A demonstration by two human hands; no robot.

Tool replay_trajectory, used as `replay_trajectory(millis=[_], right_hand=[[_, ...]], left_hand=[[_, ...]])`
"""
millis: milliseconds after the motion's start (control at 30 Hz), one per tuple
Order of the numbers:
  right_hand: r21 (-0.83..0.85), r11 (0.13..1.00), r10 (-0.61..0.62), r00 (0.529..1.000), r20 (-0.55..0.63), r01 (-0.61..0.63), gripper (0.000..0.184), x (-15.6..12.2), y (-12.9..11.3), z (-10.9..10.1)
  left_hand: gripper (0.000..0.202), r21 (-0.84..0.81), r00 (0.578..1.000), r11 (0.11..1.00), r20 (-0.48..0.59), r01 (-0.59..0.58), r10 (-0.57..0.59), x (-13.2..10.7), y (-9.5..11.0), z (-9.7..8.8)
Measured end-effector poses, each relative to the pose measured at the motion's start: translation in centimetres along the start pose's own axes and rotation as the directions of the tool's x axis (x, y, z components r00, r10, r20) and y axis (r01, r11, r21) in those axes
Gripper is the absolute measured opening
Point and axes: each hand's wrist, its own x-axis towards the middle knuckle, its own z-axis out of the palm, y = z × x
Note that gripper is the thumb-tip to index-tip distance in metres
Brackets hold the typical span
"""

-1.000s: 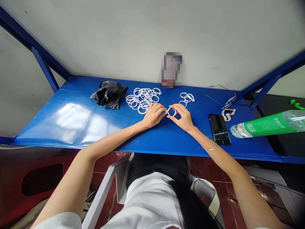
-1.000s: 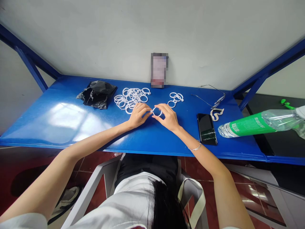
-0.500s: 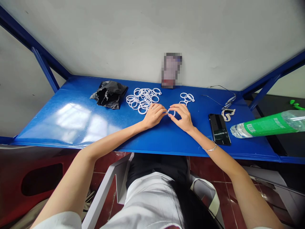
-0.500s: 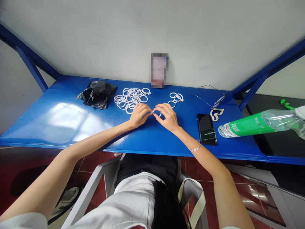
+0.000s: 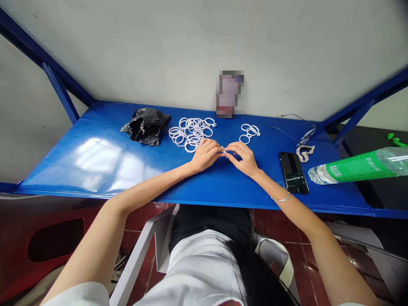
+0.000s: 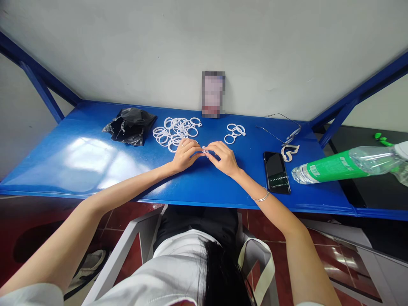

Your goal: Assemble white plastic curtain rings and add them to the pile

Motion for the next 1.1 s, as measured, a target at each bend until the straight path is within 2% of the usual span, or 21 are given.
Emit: replay_trajectory(millis=[267,467,667,1100], right_hand=[[0.012,1.0,0.001,1.0,-0.018,0.0,0.016,0.06,-0.14,0.0],[-0.006,1.0,-0.022,0.999,-0.037,0.022,0.012,-0.06,-0.06,0.09],[-0.011,1.0,-0.007,1.0,-0.018,0.007,0.015,-0.06,-0.16,0.08],[-0.011,0.999,-0.034,0.998,-0.059,0.034,0.012,0.01,-0.36,-0.01]], left_hand=[[0.023,-0.035,0.998,0.998,0.048,0.045,-0.043,-0.12,-0.02,-0.04],[0.022,-0.034,1.0,0.999,0.009,0.011,-0.01,0.02,0.04,-0.1],[0.023,-0.077,0.998,0.997,0.048,0.031,-0.027,-0.24,-0.09,0.16],[0.022,-0.048,1.0,0.999,0.025,0.009,-0.008,0.04,0.08,-0.07]])
